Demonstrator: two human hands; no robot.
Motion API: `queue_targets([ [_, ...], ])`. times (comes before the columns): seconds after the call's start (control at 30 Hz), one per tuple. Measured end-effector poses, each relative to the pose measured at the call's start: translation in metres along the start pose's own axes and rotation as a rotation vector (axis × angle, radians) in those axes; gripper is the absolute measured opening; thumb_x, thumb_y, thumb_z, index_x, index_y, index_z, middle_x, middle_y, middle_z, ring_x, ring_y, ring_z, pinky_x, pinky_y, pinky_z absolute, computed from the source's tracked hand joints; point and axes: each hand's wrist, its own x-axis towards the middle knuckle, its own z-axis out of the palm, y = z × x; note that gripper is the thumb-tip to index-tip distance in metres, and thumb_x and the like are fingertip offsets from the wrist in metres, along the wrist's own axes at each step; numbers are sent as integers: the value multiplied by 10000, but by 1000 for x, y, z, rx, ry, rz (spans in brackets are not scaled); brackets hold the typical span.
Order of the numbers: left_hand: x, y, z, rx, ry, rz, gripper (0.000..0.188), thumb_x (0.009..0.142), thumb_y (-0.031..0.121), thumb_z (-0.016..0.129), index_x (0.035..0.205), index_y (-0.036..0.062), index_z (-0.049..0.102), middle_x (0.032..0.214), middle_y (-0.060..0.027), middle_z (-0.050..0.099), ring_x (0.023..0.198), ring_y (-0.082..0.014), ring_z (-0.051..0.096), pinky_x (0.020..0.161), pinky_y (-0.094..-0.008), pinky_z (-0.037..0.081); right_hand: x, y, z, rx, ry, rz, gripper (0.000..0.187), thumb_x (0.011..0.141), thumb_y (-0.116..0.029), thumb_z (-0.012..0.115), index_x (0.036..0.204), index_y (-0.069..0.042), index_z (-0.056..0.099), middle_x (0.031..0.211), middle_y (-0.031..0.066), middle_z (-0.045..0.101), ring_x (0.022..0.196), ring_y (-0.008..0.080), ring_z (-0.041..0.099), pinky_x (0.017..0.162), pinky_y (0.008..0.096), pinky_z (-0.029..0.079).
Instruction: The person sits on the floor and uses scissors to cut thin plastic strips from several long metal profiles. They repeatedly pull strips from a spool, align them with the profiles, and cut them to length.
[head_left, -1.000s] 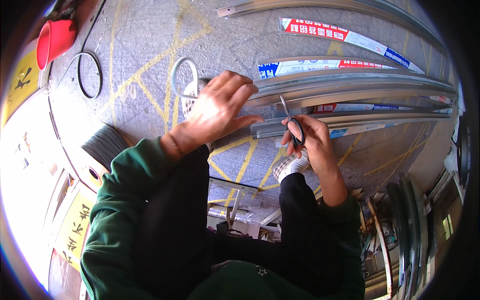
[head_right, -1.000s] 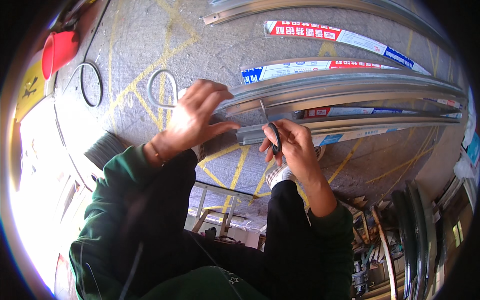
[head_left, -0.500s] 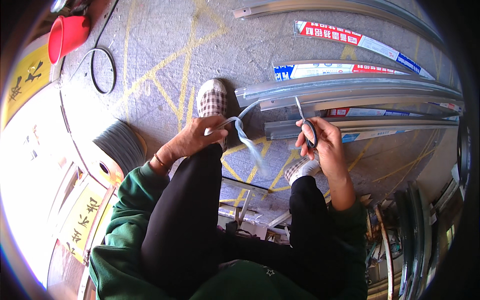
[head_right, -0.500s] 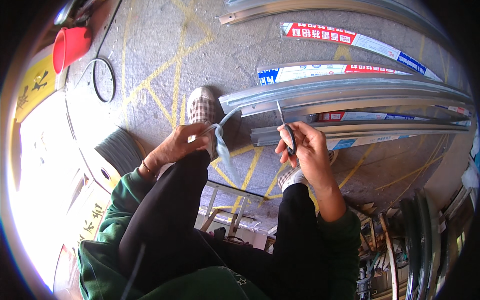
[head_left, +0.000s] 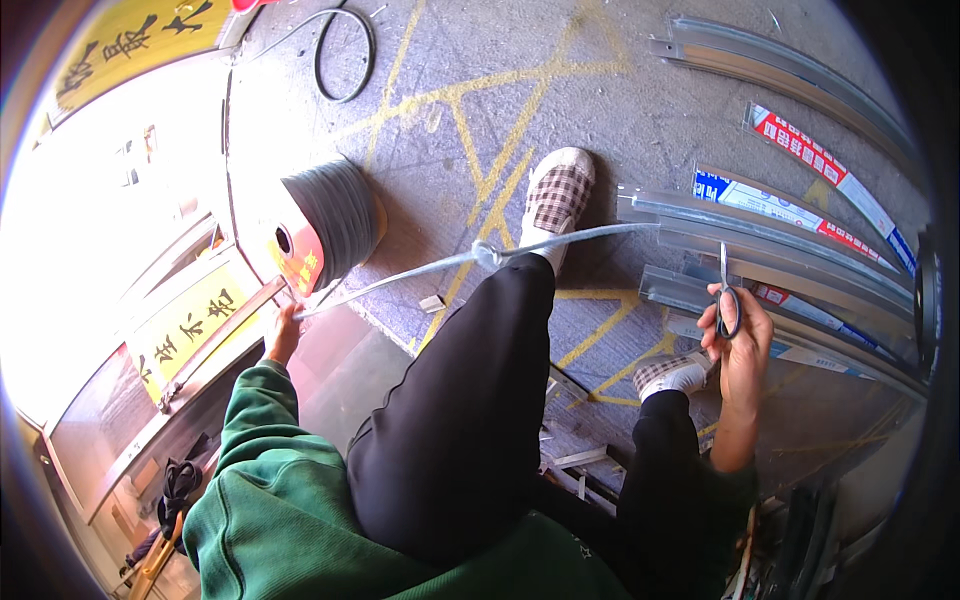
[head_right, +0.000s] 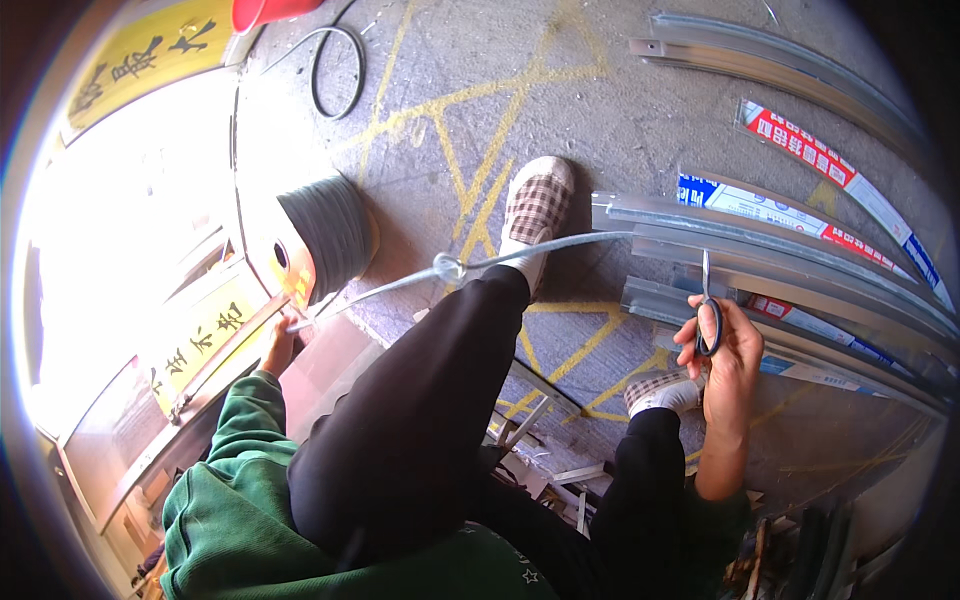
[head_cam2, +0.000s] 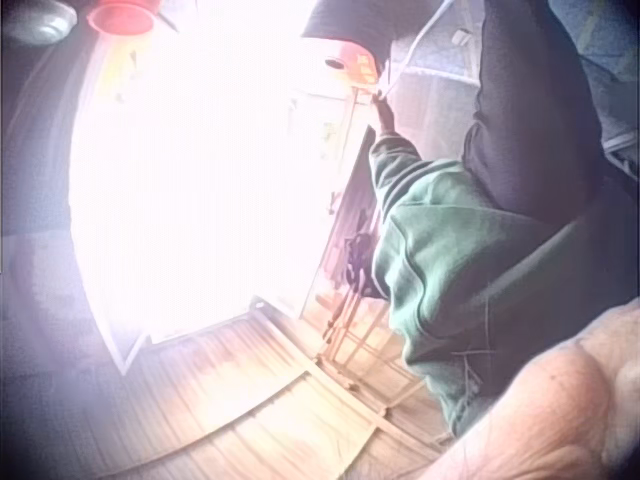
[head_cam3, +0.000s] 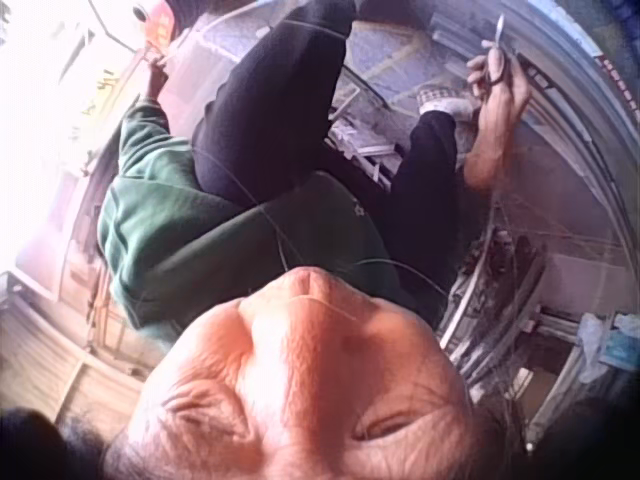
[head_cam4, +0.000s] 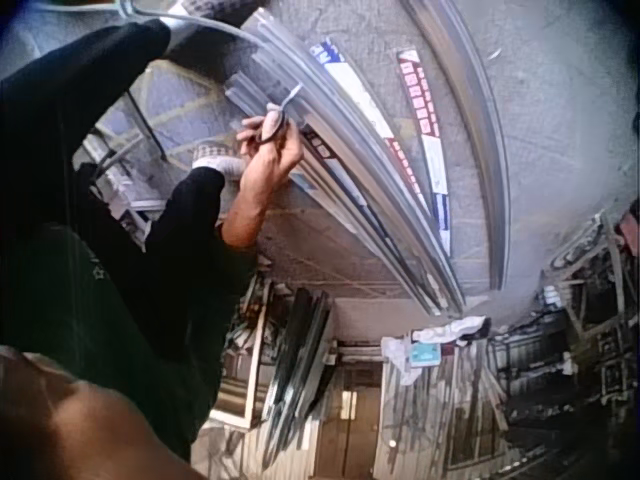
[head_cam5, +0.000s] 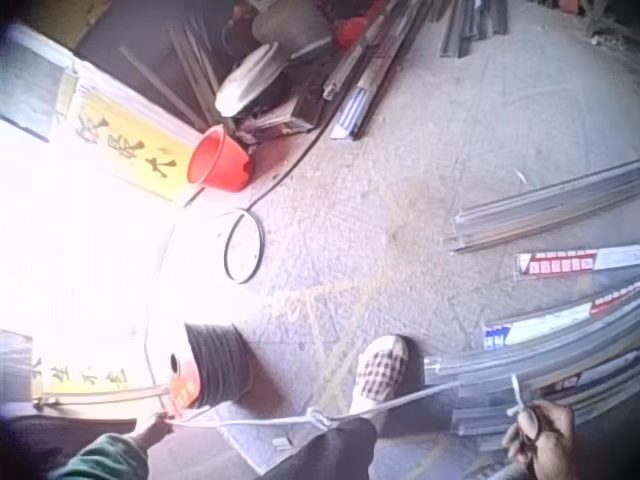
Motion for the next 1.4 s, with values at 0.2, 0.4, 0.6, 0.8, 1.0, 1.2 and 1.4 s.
queue_targets([
  [0.2,-52,51,10,408,407,689,382,1022,321,514,764,71,644,559,-128,554,527,-317,575,545,-474,445,-1,0,-1,-7,-18,-17,204,1012,-114,498,1089,-23,663,772,76,657,571,68,589,460,183,389],
  [0.4,-40,326,-41,-785,-77,304,379,1077,396,434,865,98,535,628,69,321,511,-47,261,480,-255,191,-1,-1,0,-8,-12,-9,208,1001,-91,486,1092,-23,661,778,77,656,574,71,590,460,185,389],
  [0.6,-47,426,-151,-975,506,606,356,1094,344,407,873,76,484,741,-31,468,675,-108,471,689,-299,484,-2,-1,0,20,1,14,194,1004,-184,581,1075,-22,663,763,76,655,565,72,590,460,192,392],
  [0.8,14,369,-173,-593,912,478,253,1066,154,473,1282,21,471,1249,-166,541,1215,-275,563,1124,-394,432,-2,-1,1,39,1,0,194,1005,-183,577,1077,-25,664,756,75,657,561,73,588,462,190,395],
  [1.0,19,324,-115,0,729,376,866,855,-33,664,1560,101,180,1558,-259,268,1267,-386,538,935,-407,553,-2,0,0,4,-1,-17,212,1005,-104,483,1091,-18,656,770,84,659,568,71,592,463,177,400],
  [1.2,-7,373,-53,169,281,784,338,838,48,690,1157,32,584,1222,-176,585,1092,-350,595,943,-442,468,-2,-1,1,2,-4,-11,211,1000,-100,486,1094,-18,656,771,84,658,569,70,591,461,175,400],
  [1.4,14,405,-30,361,-103,1033,493,743,282,825,1145,53,652,1265,-102,615,1226,-298,526,1058,-485,360,-2,-1,0,21,3,14,192,1000,-158,564,1093,-21,661,775,77,659,575,70,591,467,185,399],
])
